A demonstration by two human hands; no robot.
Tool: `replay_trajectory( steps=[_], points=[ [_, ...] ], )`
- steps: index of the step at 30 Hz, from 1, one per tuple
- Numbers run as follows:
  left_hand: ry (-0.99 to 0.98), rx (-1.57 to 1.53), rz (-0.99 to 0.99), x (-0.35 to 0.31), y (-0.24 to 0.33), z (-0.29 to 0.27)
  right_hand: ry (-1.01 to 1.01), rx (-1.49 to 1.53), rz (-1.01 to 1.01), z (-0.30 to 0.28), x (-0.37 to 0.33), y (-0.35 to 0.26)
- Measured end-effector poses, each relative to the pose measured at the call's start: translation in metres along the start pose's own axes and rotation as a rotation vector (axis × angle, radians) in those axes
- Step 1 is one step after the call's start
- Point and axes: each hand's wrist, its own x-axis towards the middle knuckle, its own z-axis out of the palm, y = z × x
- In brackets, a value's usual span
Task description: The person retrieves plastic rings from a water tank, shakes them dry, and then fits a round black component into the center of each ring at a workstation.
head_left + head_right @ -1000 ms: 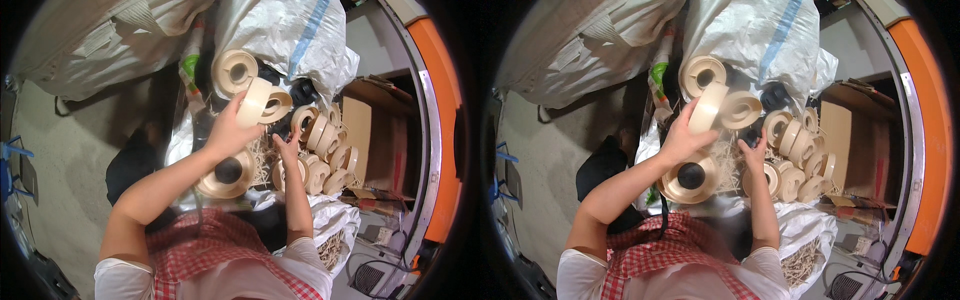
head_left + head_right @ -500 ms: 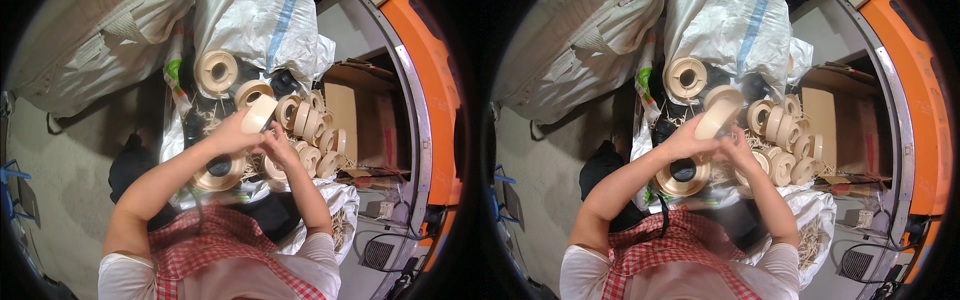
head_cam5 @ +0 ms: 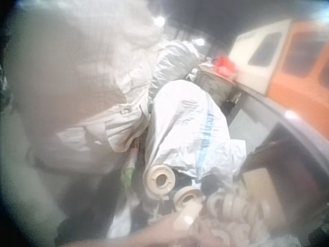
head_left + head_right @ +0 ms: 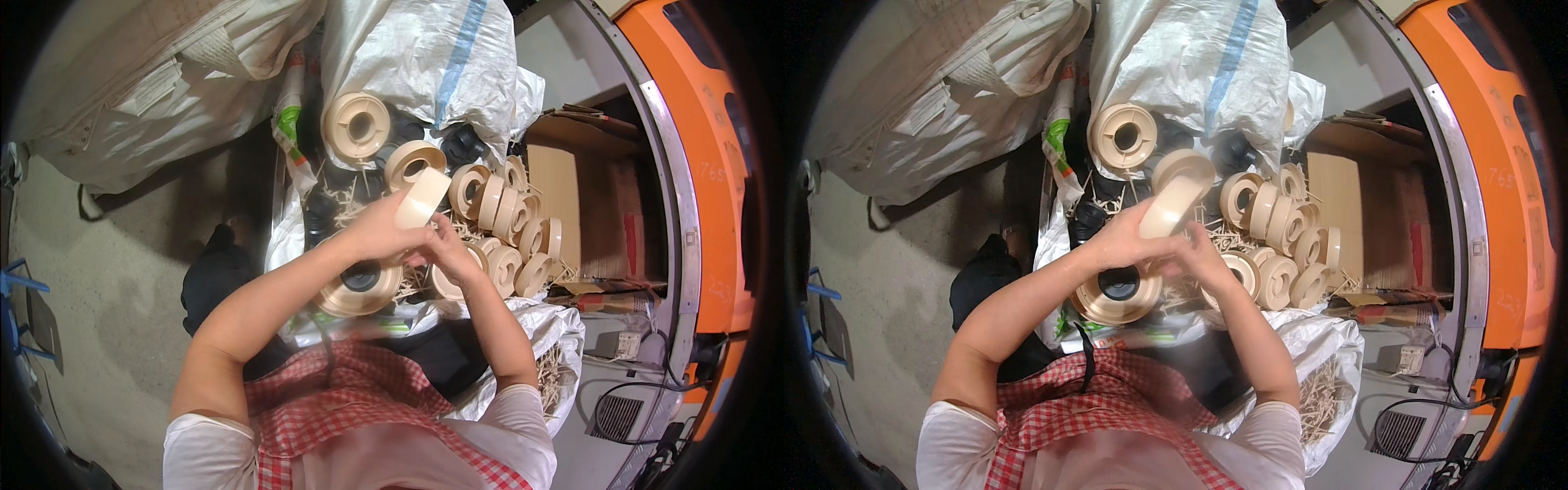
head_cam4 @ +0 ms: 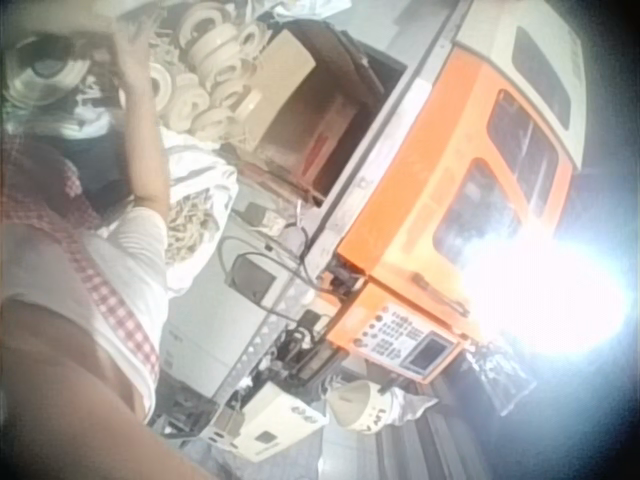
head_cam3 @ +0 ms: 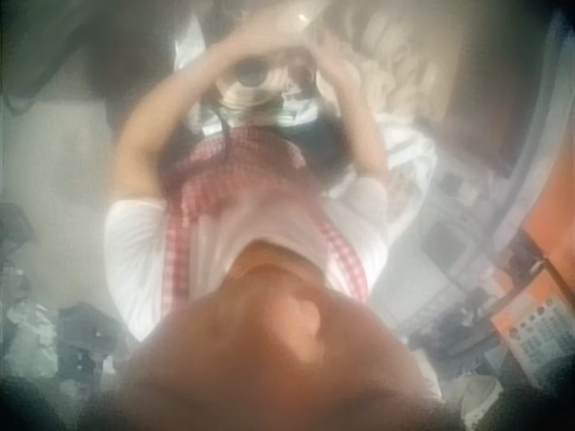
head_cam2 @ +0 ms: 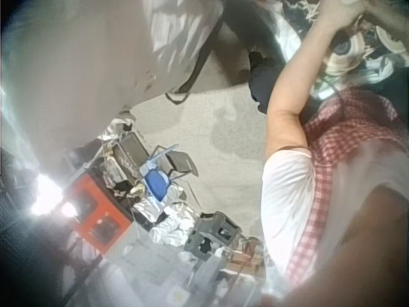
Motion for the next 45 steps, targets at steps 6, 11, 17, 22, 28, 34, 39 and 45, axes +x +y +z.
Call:
replay_trajectory(
  steps=[6, 11, 17, 22, 28, 34, 39, 45],
  points=[
    [0.068, 0.060, 0.060, 0.001, -0.004, 0.006, 0.064, -0.066, -0.109, -0.002, 0.005, 0.019],
    [0.045, -0.022, -0.050, 0.002, 0.000, 0.006, 0.302, -0.616, -0.715, 0.008, 0.008, 0.020],
    [0.103, 0.113, 0.122, 0.000, -0.013, 0.013, 0.089, 0.247, 0.064, 0.010, 0.003, 0.002],
    [0.063, -0.018, 0.061, 0.000, -0.009, 0.010, 0.473, -0.933, -0.937, 0.020, -0.003, -0.004],
    [0.095, 0.385, 0.551, -0.012, -0.027, 0.020, -0.004, 0.606, -0.044, 0.023, -0.008, 0.000],
    [-0.033, 1.036, 1.185, -0.024, -0.027, 0.013, 0.056, -0.406, -0.547, -0.018, -0.017, 0.071],
    [0.195, 0.921, 0.784, -0.052, -0.009, -0.007, 0.414, 0.051, 0.212, -0.009, -0.010, 0.124],
    [-0.187, 1.328, 0.331, -0.097, -0.028, 0.018, 0.386, 0.142, 0.358, 0.063, 0.042, 0.263]
  ],
)
